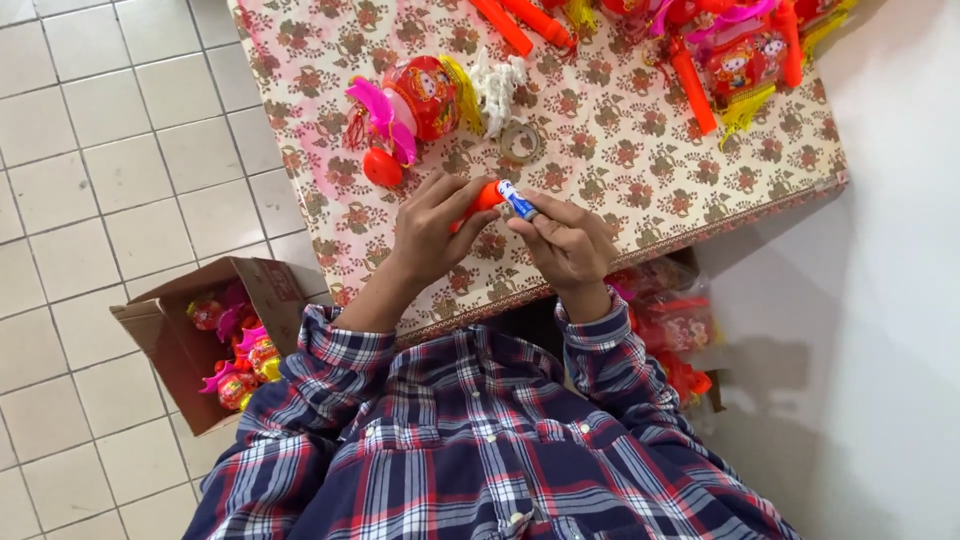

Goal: Assembling small plastic lanterns by fitting components together and packing them into a cardboard box

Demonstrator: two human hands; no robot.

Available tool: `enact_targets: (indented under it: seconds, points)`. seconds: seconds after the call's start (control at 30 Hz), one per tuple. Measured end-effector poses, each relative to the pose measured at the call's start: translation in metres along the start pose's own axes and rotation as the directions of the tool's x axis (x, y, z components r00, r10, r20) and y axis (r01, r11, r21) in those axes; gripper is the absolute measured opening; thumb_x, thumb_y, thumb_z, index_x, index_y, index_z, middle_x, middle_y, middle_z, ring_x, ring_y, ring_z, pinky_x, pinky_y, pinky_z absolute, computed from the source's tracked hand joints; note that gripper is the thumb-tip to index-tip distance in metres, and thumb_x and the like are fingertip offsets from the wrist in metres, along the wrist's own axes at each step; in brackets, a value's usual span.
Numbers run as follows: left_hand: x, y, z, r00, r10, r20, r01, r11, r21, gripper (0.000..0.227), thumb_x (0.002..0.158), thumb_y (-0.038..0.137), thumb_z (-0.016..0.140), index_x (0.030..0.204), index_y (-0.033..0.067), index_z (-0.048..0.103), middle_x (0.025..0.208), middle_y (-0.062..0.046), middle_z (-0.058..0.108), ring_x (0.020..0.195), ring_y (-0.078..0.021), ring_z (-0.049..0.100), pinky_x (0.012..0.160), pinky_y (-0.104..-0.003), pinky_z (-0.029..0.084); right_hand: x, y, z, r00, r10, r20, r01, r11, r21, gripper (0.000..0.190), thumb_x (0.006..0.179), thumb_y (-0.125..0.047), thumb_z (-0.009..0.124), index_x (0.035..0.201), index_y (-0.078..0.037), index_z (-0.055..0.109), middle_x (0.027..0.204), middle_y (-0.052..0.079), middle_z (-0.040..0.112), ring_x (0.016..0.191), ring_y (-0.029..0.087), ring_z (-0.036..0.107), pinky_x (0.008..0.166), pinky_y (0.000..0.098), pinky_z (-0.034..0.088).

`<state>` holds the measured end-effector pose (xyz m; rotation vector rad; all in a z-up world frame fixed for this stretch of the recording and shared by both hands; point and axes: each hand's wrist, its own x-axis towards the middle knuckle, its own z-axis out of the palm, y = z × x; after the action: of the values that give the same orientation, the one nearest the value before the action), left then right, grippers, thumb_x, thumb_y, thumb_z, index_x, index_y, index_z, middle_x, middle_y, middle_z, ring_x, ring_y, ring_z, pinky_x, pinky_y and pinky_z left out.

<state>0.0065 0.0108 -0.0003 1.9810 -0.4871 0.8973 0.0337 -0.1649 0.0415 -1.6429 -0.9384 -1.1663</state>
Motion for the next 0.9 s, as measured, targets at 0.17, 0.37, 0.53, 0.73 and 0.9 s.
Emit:
enact_targets:
  seconds: [0.17,0.37,0.53,0.73,0.9]
  points:
    - [0.002,0.005,-0.004,0.999,-0.032,-0.012,0.033,0.999,0.024,0.026,0.097,0.024,0.074,0.119,0.0086,0.075,0.092,-0.008,0.069,0.080,-0.0272,0.066,0.070,-0.037,0.060,-0.007,-0.001,0.004,0.998,-0.059,-0.008,0.058,0.995,-0.075,0.030,0.088,-0.022,0.087,0.076,-0.003,0.067,0.084,0.016,0.080,0.059,0.026,0.070,0.053,0.0307,0.057]
    - [-0.007,-0.010,0.000,1.000,0.020,-0.024,-0.021,0.999,-0.028,0.027,0.093,0.018,0.078,0.117,0.0054,0.076,0.098,-0.013,0.070,0.084,-0.0334,0.066,0.074,-0.043,0.058,-0.031,0.027,0.004,1.000,0.020,0.016,-0.022,0.994,0.107,0.022,0.092,-0.011,0.083,0.083,0.003,0.068,0.077,0.020,0.076,0.059,0.029,0.072,0.052,0.0337,0.058]
    - [0.004,0.008,-0.006,1.000,0.023,-0.009,-0.024,0.997,-0.077,0.026,0.095,0.017,0.076,0.117,0.0044,0.075,0.098,-0.012,0.072,0.083,-0.0321,0.066,0.074,-0.041,0.059,0.010,0.000,0.016,0.997,0.009,0.083,-0.019,0.993,0.115,0.015,0.090,-0.009,0.083,0.086,0.002,0.074,0.082,0.018,0.076,0.065,0.031,0.073,0.058,0.0365,0.061]
    - [-0.009,-0.004,0.004,0.999,-0.040,-0.018,0.037,0.985,-0.167,0.027,0.094,0.016,0.077,0.117,0.0018,0.074,0.100,-0.014,0.069,0.084,-0.0345,0.068,0.073,-0.044,0.058,-0.024,0.008,0.018,0.973,0.135,0.186,-0.162,0.977,0.136,0.026,0.102,-0.026,0.067,0.110,-0.002,0.073,0.099,0.015,0.073,0.088,0.030,0.073,0.074,0.0385,0.063]
    - [-0.004,0.005,0.002,0.988,-0.141,-0.057,0.120,0.954,-0.274,0.027,0.093,0.013,0.078,0.117,0.0032,0.075,0.097,-0.012,0.068,0.083,-0.0320,0.069,0.075,-0.042,0.058,-0.047,-0.004,0.022,0.806,0.461,0.371,-0.583,0.728,0.362,0.063,0.104,-0.049,0.061,0.151,-0.013,0.038,0.136,0.015,0.053,0.113,0.027,0.062,0.088,0.0428,0.061]
